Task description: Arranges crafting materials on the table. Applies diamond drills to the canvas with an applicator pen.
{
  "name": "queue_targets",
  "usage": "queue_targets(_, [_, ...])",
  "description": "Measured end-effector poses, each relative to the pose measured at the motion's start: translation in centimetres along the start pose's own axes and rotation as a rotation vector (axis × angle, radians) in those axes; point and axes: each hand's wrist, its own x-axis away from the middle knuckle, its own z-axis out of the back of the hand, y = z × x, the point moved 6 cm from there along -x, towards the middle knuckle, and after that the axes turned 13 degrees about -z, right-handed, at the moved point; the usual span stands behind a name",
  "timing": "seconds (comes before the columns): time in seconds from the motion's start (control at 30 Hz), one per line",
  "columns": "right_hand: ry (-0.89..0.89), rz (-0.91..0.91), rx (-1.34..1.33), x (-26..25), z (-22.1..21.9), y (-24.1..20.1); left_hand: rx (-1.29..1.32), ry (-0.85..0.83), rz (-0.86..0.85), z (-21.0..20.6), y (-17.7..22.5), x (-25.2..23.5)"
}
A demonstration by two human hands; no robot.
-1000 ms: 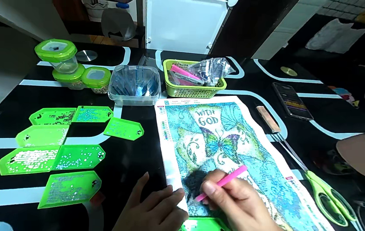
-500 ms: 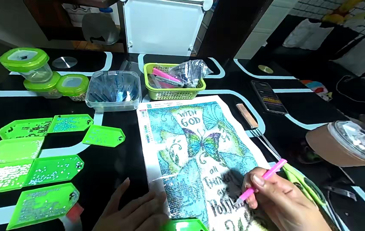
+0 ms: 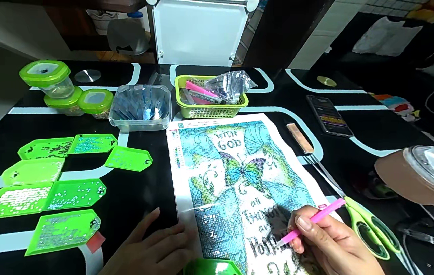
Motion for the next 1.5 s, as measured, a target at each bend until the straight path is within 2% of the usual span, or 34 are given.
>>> queue_targets(0.37, [-0.007,-0.006,0.098,0.5,-0.3,-0.3,0.032,0.030,-0.015,0.2,0.3,-0.2])
queue_targets(0.73, [0.027,0.011,0.051,0.3,0.1,0.0,-0.021,0.003,-0.048,-0.1,0.4,0.0])
queue_targets(1.0, [0.078,0.026,-0.029,0.1,0.6,-0.2,-0.022,-0.004,-0.042,-0.1,0.4,0.1])
queue_targets(1.17, [0.146,0.044,-0.171,0.1,1.2,-0.6,-0.020,-0.001,-0.043,-0.1,0.4,0.1])
queue_targets(1.5, [0.251,-0.127,-0.363,-0.3,2.0,0.5,-0.015,-0.017,-0.035,-0.1,0.4,0.0])
